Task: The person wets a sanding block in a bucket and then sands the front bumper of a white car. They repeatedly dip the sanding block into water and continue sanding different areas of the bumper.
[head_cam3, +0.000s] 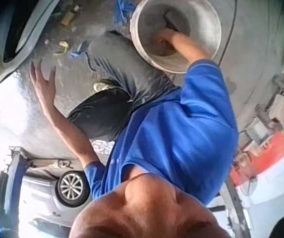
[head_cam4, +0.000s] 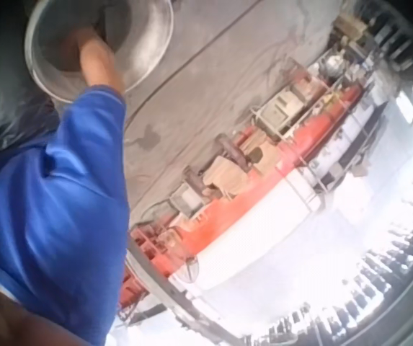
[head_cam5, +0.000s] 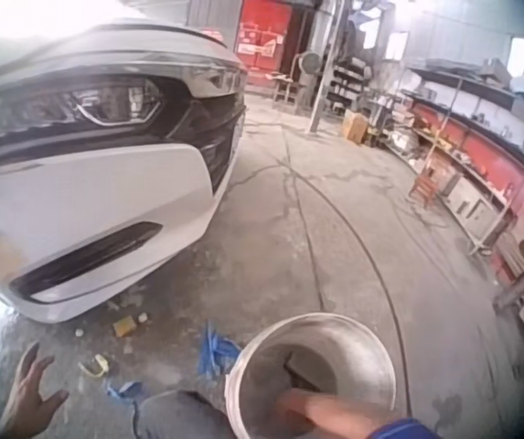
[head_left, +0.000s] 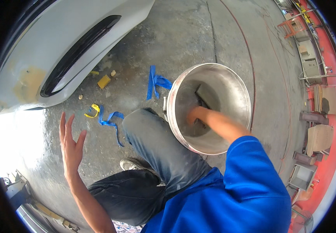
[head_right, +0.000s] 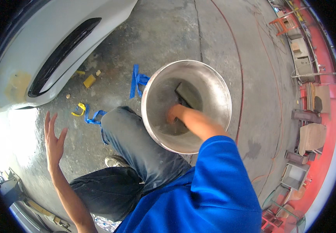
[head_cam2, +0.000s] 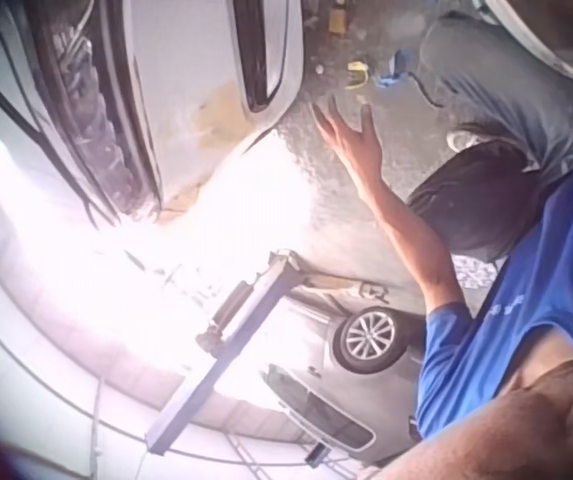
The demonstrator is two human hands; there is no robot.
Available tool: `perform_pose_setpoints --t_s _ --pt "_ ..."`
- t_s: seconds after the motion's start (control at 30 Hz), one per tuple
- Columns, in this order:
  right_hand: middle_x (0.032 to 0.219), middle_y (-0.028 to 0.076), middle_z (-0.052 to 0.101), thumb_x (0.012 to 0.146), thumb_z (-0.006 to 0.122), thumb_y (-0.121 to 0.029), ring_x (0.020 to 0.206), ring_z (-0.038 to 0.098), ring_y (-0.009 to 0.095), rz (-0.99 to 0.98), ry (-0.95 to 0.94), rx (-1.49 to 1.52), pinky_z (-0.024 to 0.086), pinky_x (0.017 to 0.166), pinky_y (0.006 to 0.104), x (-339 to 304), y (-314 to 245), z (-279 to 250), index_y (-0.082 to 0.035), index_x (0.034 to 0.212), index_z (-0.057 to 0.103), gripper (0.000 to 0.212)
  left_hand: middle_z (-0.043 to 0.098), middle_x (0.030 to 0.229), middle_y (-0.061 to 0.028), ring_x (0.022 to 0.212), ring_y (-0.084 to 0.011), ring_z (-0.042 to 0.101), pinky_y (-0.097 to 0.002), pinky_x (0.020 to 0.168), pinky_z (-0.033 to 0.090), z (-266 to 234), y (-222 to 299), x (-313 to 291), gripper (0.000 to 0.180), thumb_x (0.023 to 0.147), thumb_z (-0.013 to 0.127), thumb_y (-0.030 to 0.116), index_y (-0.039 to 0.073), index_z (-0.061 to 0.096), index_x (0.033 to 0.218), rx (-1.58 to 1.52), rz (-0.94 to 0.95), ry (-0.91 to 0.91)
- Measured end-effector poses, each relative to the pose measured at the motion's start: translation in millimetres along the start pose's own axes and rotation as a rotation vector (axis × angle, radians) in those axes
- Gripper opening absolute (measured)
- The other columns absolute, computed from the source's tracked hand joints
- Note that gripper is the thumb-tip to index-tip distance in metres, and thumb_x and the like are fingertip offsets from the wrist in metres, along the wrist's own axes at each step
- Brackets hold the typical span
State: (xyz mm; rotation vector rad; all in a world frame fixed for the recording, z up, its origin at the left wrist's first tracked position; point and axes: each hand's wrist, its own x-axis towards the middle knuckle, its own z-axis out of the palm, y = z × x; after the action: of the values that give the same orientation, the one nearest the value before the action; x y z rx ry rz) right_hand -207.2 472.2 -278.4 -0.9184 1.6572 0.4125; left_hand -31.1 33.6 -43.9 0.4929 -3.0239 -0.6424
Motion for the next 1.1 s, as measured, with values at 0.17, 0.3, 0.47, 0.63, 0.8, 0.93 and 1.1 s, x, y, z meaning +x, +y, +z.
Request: perform_pose_setpoints --t_s 0.17,0.3,0.47,0.63,0.8,0.93,1.1 --pt "0.108 0.015 0.074 0.073 0.082 -0.051 0.104 0.069 0.032 -0.109 0.374 0.39 0.052 0.091 0.04 -73.6 27.3 -41.7 -0.01 0.107 0.078 0.054 0.029 0.163 -0.0125 0.148 -0.0365 0.032 -0.0498 0.118 0.032 -4.8 3.6 4.3 0.06 0.092 0.07 0.016 0.016 0.047 0.148 0.026 0.003 -0.001" --pt "0.104 0.015 0.074 0.077 0.079 -0.052 0.099 0.069 0.031 0.036 0.603 0.668 0.052 0.086 0.0403 -129.8 51.3 -50.6 -0.009 0.105 0.077 0.052 0.029 0.163 -0.0119 0.148 -0.0362 0.032 -0.0497 0.117 0.033 -0.9 2.6 9.5 0.06 0.091 0.07 0.015 0.017 0.048 0.147 0.005 0.028 0.005" --pt "0.096 0.016 0.073 0.082 0.077 -0.049 0.093 0.068 0.028 0.134 0.808 0.667 0.051 0.081 0.0397 -168.9 66.6 -45.5 -0.006 0.101 0.076 0.047 0.03 0.163 -0.0121 0.147 -0.0362 0.033 -0.0501 0.117 0.034 6.1 2.5 13.5 0.06 0.091 0.07 0.015 0.016 0.048 0.147 -0.005 0.034 0.004" --pt "0.081 0.011 0.069 0.086 0.079 -0.039 0.079 0.063 0.019 0.146 1.153 0.814 0.05 0.074 0.0339 -236.7 64.6 -52.2 -0.002 0.096 0.073 0.039 0.034 0.161 -0.0136 0.145 -0.0372 0.037 -0.0485 0.116 0.036 7.9 17.9 20.4 0.059 0.089 0.071 0.013 0.013 0.051 0.144 -0.036 0.047 0.02" --pt "0.077 -0.001 0.065 0.09 0.078 -0.029 0.074 0.054 0.006 -0.085 1.614 1.106 0.046 0.068 0.0252 -285.8 41.5 -104.1 0.002 0.095 0.072 0.032 0.045 0.153 -0.0164 0.138 -0.0382 0.046 -0.0446 0.11 0.043 3.3 46.4 28.5 0.048 0.087 0.073 0.012 0.009 0.06 0.133 -0.145 0.115 0.082" --pt "0.077 -0.006 0.06 0.091 0.077 -0.034 0.072 0.049 0.005 -0.138 1.795 1.158 0.042 0.066 0.0222 -256.2 -5.3 -166.7 0.001 0.096 0.073 0.035 0.056 0.143 -0.0163 0.129 -0.0357 0.056 -0.0418 0.105 0.049 11.9 50.4 37.0 0.043 0.087 0.073 0.016 0.009 0.065 0.128 -0.316 0.128 0.083" --pt "0.078 -0.004 0.063 0.09 0.078 -0.039 0.075 0.052 0.006 -0.31 1.718 1.226 0.045 0.07 0.0243 -188.3 -110.1 -225.7 0.002 0.098 0.074 0.042 0.06 0.137 -0.0144 0.121 -0.0195 0.06 -0.036 0.102 0.05 8.4 71.9 45.2 0.048 0.099 0.067 0.024 0.004 0.055 0.141 -0.979 -0.021 -0.129"
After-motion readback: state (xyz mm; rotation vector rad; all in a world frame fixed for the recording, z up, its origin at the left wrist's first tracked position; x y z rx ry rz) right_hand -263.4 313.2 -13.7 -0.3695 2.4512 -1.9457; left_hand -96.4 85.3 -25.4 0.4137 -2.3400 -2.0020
